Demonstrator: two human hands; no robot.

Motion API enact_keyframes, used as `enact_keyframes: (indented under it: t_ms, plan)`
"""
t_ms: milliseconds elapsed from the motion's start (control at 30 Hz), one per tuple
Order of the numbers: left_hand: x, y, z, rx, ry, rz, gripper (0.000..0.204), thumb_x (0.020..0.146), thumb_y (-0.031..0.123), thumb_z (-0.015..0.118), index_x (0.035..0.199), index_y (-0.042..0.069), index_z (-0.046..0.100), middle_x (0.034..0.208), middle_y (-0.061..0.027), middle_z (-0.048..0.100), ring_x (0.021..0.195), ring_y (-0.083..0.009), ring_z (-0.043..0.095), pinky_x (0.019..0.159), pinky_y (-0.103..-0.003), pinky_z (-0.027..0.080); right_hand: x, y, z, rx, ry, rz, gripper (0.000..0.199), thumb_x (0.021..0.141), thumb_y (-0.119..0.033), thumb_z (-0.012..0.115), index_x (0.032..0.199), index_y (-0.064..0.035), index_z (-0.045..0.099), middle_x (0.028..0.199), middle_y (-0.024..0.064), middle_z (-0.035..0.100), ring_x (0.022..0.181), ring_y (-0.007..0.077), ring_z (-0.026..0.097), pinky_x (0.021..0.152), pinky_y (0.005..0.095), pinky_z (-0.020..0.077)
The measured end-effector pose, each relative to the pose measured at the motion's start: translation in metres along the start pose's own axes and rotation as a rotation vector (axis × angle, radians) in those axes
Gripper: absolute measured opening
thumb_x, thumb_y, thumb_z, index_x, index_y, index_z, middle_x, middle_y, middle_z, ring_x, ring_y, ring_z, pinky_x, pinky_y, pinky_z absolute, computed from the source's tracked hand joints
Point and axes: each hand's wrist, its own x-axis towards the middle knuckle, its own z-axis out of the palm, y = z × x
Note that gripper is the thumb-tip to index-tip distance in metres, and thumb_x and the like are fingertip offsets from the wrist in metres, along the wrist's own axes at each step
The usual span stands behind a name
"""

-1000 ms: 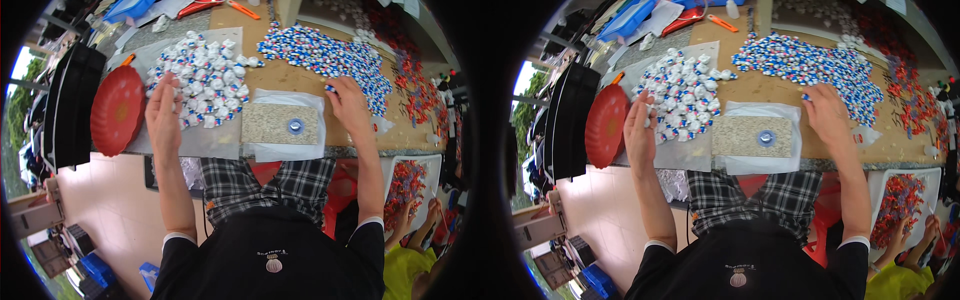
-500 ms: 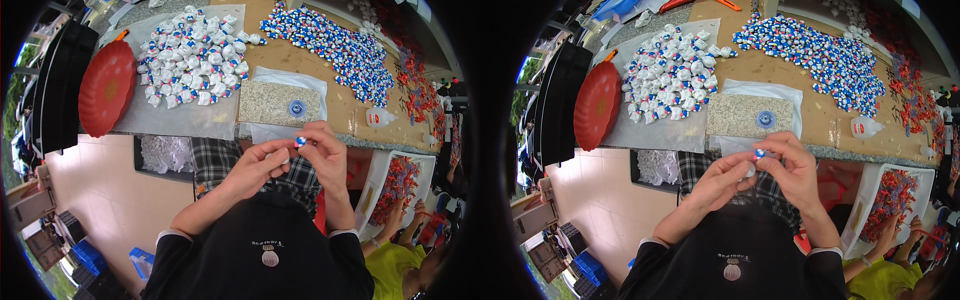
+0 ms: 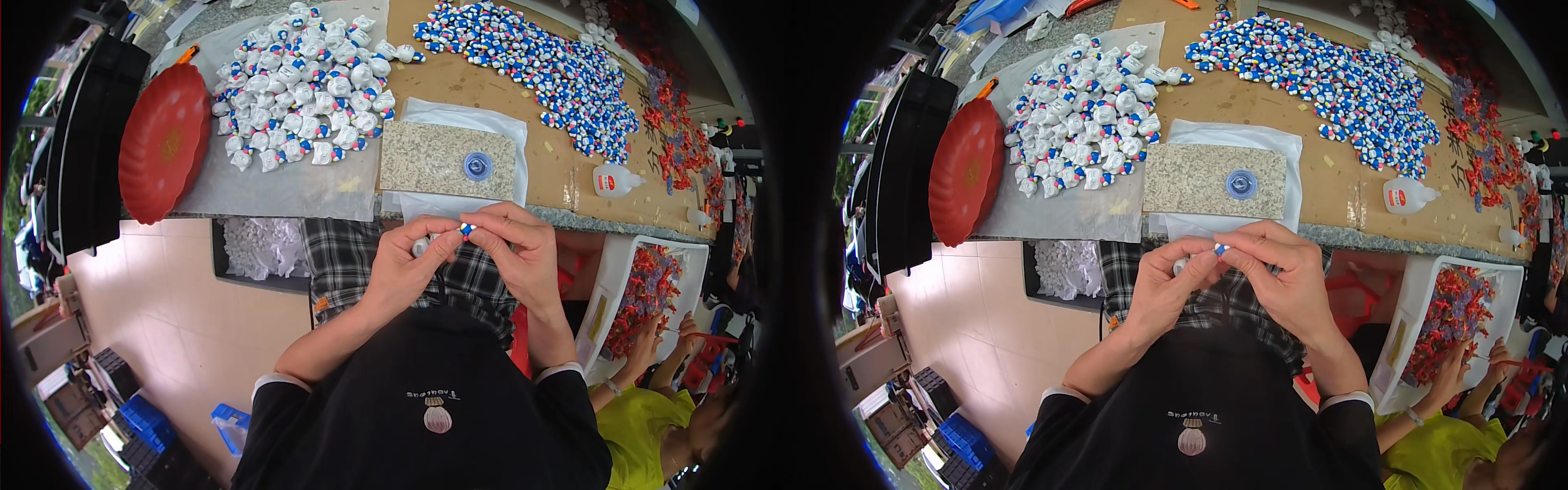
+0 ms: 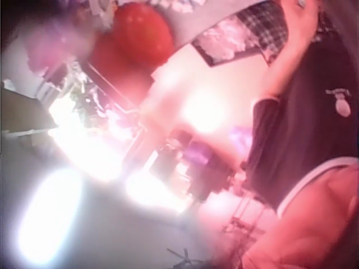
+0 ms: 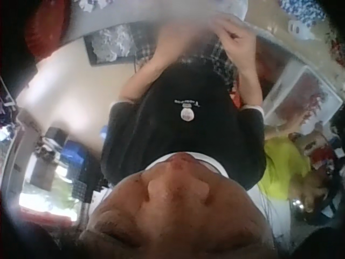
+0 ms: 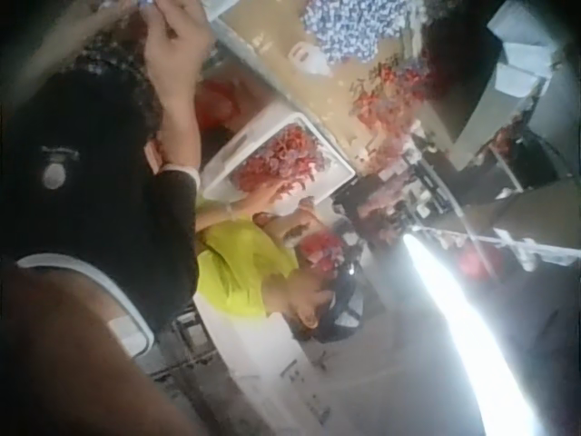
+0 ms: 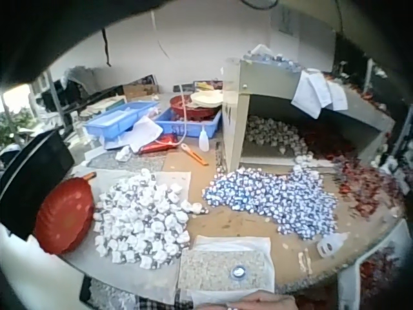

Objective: The person assembles small blue and white plastic components by hand, combining blue inserts with white base parts and plastic caps to create finished assemblies.

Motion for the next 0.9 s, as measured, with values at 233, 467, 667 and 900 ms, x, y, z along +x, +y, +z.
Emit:
enact_keyframes:
  t_ms: [233,467,667,900]
  plan:
    - [-0.001,0.012,0.002,-0.238,-0.006,-0.121,0.033,0.089,0.011,0.054,0.121,0.003,0.051,0.106,-0.0088,0.059,0.081,-0.0117,0.056,0.064,-0.021,0.043,0.042,-0.003,-0.014,-0.445,0.190,-0.202,0.015,0.075,0.001,0.063,0.090,-0.0021,0.067,0.079,0.0096,0.061,0.070,0.0201,0.060,0.059,0.0282,0.0457]
    - [-0.003,0.004,-0.011,-0.317,-0.059,-0.115,0.026,0.087,0.013,0.057,0.110,0.002,0.054,0.103,-0.0103,0.060,0.080,-0.0120,0.058,0.063,-0.021,0.045,0.058,-0.004,-0.015,-0.707,0.082,-0.314,0.012,0.073,-0.003,0.063,0.084,-0.0030,0.067,0.074,0.0086,0.057,0.073,0.0252,0.055,0.063,0.0344,0.0436]
    - [-0.002,0.010,-0.008,-0.258,-0.021,-0.130,0.027,0.093,0.023,0.048,0.111,0.002,0.050,0.098,-0.0120,0.061,0.067,-0.0106,0.056,0.053,-0.019,0.041,0.053,-0.007,-0.014,-0.679,0.081,-0.151,0.011,0.075,-0.006,0.064,0.084,-0.0029,0.068,0.074,0.0083,0.059,0.073,0.0233,0.056,0.063,0.0317,0.0437]
    - [-0.003,0.020,-0.007,-0.325,-0.070,-0.180,0.040,0.095,0.035,0.040,0.115,0.001,0.048,0.098,-0.0120,0.060,0.065,-0.0103,0.053,0.049,-0.020,0.037,0.040,-0.011,-0.012,-0.271,0.217,0.007,0.013,0.080,-0.005,0.063,0.092,-0.0020,0.068,0.080,0.0052,0.061,0.076,0.0093,0.054,0.063,0.0211,0.0408]
